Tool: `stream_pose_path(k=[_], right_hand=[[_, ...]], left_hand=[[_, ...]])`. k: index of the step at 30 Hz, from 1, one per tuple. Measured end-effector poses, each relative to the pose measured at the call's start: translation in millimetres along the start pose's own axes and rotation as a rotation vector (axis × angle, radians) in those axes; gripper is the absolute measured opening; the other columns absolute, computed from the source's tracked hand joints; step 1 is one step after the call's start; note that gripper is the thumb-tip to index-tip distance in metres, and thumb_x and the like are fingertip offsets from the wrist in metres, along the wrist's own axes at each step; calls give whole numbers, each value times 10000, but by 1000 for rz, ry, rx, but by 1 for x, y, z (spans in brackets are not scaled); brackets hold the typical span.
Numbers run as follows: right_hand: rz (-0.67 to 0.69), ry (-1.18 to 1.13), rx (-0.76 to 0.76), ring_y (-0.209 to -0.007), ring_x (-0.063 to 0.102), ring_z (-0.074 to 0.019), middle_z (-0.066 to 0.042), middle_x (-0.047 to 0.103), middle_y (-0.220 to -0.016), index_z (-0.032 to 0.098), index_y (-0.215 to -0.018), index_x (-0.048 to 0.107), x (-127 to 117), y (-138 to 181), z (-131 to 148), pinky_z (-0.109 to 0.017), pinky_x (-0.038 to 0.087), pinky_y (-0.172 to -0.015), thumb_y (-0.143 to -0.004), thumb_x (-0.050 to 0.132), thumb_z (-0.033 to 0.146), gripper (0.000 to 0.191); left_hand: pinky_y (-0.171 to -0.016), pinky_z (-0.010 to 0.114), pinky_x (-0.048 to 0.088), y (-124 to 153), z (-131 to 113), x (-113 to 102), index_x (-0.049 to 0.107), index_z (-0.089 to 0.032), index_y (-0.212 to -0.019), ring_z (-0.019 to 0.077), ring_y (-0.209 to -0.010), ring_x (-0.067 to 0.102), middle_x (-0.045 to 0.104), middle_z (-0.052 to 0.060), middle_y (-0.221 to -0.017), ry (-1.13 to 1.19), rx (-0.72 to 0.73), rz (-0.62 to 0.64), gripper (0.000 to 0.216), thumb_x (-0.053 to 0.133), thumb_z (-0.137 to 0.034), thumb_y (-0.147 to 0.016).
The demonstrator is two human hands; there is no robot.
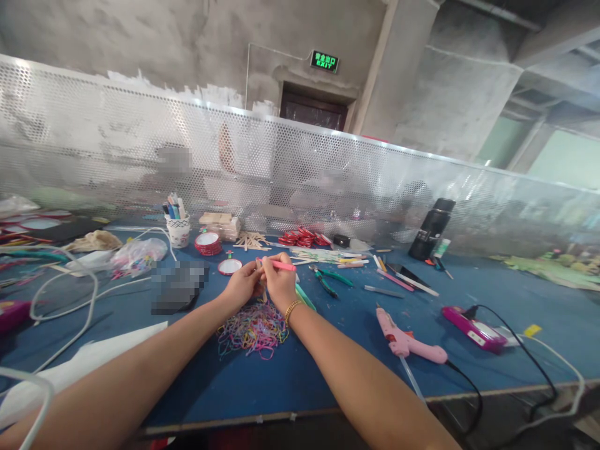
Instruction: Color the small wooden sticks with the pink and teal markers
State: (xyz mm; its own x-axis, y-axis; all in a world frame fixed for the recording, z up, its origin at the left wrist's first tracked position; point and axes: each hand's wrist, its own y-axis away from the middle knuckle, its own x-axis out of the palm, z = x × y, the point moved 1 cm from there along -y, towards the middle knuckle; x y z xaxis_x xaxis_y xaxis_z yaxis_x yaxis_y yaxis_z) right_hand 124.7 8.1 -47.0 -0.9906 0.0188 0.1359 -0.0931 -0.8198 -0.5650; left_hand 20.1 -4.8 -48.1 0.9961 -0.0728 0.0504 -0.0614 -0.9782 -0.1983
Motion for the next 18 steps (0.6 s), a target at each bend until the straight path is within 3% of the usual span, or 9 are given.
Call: stream_pose_path(k=[18], right_hand=[[-27,8,22,-439,519,-103,59,584,-565,225,-832,486,-1,-1,0,-199,417,-415,-821,636,512,324]], left_hand=[[-407,191,317,-5,10,-3,524,-200,-715,87,-413,447,534,-38,-523,-41,41,7,365,652,-537,-771]])
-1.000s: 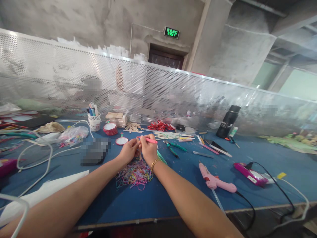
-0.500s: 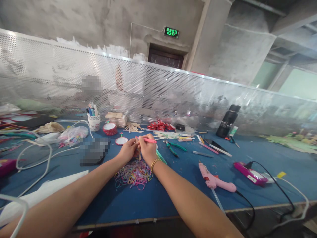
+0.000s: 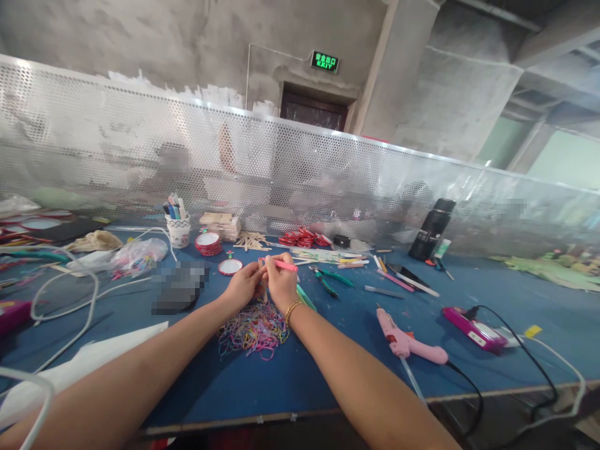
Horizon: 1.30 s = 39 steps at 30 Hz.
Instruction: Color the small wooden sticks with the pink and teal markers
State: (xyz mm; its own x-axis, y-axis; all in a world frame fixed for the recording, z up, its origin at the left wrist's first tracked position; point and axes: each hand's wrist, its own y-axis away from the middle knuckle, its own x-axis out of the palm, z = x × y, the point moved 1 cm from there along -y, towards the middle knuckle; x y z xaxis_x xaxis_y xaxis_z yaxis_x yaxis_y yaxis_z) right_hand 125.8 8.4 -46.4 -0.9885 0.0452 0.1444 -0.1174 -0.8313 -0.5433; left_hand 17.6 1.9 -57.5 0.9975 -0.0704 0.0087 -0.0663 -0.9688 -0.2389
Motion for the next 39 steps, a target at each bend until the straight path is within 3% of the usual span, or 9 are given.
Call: stream_pose_path(k=[25,39], right_hand=[[-23,-30,15,-476,552,-101,42,609,-611,217,-818,499,0,-1,-2,-198,449,-441,-812,644,494,313],[-13,-31,19,-460,536,-93,53,597,-593,218,-817,497,1,0,-2,-191,440,-437,-828,634,475,291]], left_hand=[[-431,205,391,7,-14,4,508,-197,-721,99,-434,488,523,-45,-530,3,-36,-17,363,647,-528,-770],[-423,193,375,4,-8,2,507,-192,-711,92,-429,478,520,-42,-522,9,-27,-17,350,638,-507,-790]])
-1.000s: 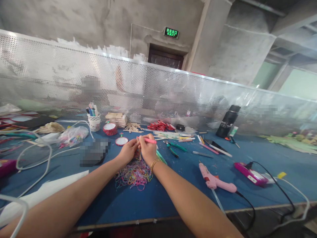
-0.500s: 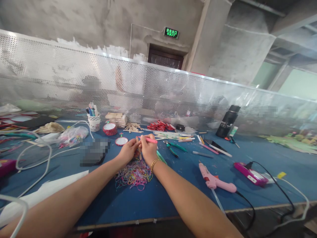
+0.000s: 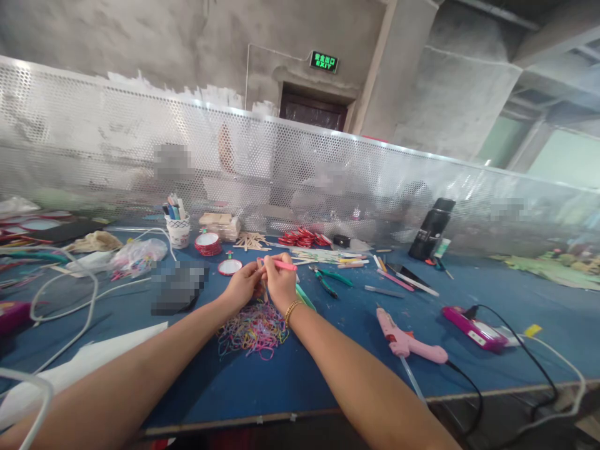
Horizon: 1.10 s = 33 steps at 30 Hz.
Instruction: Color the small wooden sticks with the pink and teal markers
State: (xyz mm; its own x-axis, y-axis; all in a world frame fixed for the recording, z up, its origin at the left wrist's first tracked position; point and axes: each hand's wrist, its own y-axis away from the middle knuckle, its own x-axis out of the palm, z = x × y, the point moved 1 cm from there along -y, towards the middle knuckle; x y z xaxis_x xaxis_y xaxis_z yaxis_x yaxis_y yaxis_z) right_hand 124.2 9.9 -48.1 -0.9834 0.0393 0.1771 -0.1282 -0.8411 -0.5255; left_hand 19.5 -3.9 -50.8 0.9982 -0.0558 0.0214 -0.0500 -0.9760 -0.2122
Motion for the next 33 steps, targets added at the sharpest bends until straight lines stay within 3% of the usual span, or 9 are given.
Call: stream_pose_path(k=[33], right_hand=[[-4,47,-53,-490,562,-108,45,603,-595,218,-820,500,0,0,2,-207,453,-474,-837,626,493,303]], left_hand=[[-434,197,363,-3,4,-2,511,-201,-706,96,-438,467,518,-41,-519,-24,19,3,333,636,-496,-794]])
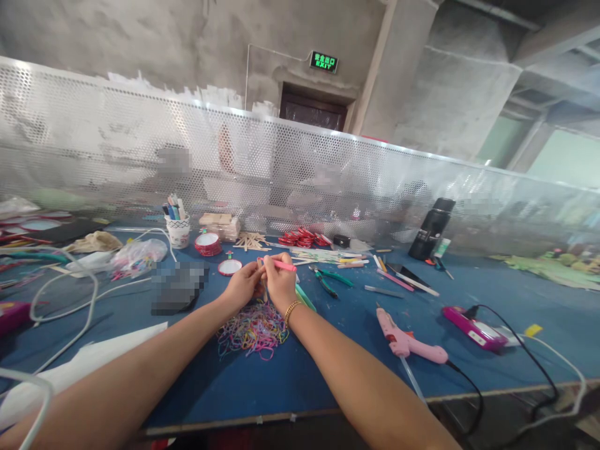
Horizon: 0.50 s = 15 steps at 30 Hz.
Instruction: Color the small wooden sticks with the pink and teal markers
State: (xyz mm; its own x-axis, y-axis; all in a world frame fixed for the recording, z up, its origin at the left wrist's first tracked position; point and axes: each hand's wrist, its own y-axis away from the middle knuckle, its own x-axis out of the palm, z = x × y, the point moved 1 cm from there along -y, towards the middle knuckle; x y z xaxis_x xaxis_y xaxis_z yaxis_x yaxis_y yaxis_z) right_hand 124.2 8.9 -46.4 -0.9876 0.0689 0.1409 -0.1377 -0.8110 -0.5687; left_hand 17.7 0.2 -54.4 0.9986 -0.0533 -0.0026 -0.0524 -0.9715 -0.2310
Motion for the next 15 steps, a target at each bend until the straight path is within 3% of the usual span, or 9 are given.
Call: stream_pose_path(k=[15], right_hand=[[20,5,8,-459,531,-98,51,595,-585,221,-824,496,-1,0,-2,-198,431,-442,-840,620,507,312]], left_hand=[[-441,194,376,2,-4,0,508,-198,-707,92,-443,476,526,-41,-525,-12,-9,-1,346,645,-506,-786]])
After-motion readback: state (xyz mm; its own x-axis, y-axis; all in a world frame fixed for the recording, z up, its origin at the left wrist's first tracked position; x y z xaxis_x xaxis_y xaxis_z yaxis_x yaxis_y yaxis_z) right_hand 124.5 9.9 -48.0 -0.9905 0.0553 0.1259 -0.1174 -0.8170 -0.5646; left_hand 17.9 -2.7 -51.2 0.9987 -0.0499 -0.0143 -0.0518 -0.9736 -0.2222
